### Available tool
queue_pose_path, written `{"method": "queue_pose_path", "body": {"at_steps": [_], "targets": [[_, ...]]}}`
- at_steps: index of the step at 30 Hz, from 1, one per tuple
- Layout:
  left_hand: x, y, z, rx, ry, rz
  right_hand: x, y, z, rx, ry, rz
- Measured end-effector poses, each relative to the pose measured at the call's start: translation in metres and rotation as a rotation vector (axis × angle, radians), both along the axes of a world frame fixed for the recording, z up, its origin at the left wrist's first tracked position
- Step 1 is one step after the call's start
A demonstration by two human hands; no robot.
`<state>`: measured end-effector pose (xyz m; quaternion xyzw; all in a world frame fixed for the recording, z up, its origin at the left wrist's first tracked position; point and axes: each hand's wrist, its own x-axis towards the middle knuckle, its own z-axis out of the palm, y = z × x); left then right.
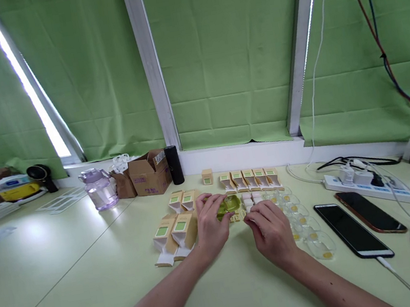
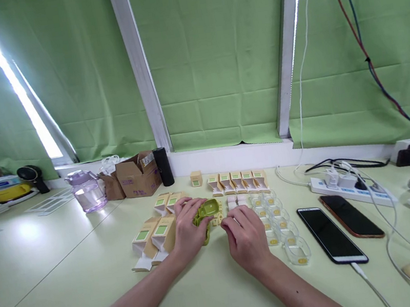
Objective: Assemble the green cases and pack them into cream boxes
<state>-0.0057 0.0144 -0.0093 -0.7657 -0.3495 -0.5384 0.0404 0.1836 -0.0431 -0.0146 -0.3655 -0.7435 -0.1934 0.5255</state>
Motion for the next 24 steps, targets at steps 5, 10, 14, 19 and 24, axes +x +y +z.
{"method": "queue_pose_path", "body": {"at_steps": [5, 10, 14, 19, 24], "targets": [[-0.001, 0.000, 0.005, -0.054, -0.083, 0.056, -0.002, 0.008, -0.010, -0.103, -0.090, -0.055], [0.000, 0.000, 0.007, -0.058, -0.122, 0.061, -0.007, 0.023, -0.027, -0.135, -0.213, -0.139], [0.001, -0.002, 0.007, -0.076, -0.127, 0.059, -0.010, 0.030, -0.036, -0.185, -0.317, -0.224], [0.003, -0.005, 0.008, -0.105, -0.130, 0.052, -0.012, 0.030, -0.038, -0.347, -0.417, -0.294], [0.004, -0.005, 0.008, -0.098, -0.136, 0.043, -0.010, 0.030, -0.036, -0.371, -0.424, -0.305]]}}
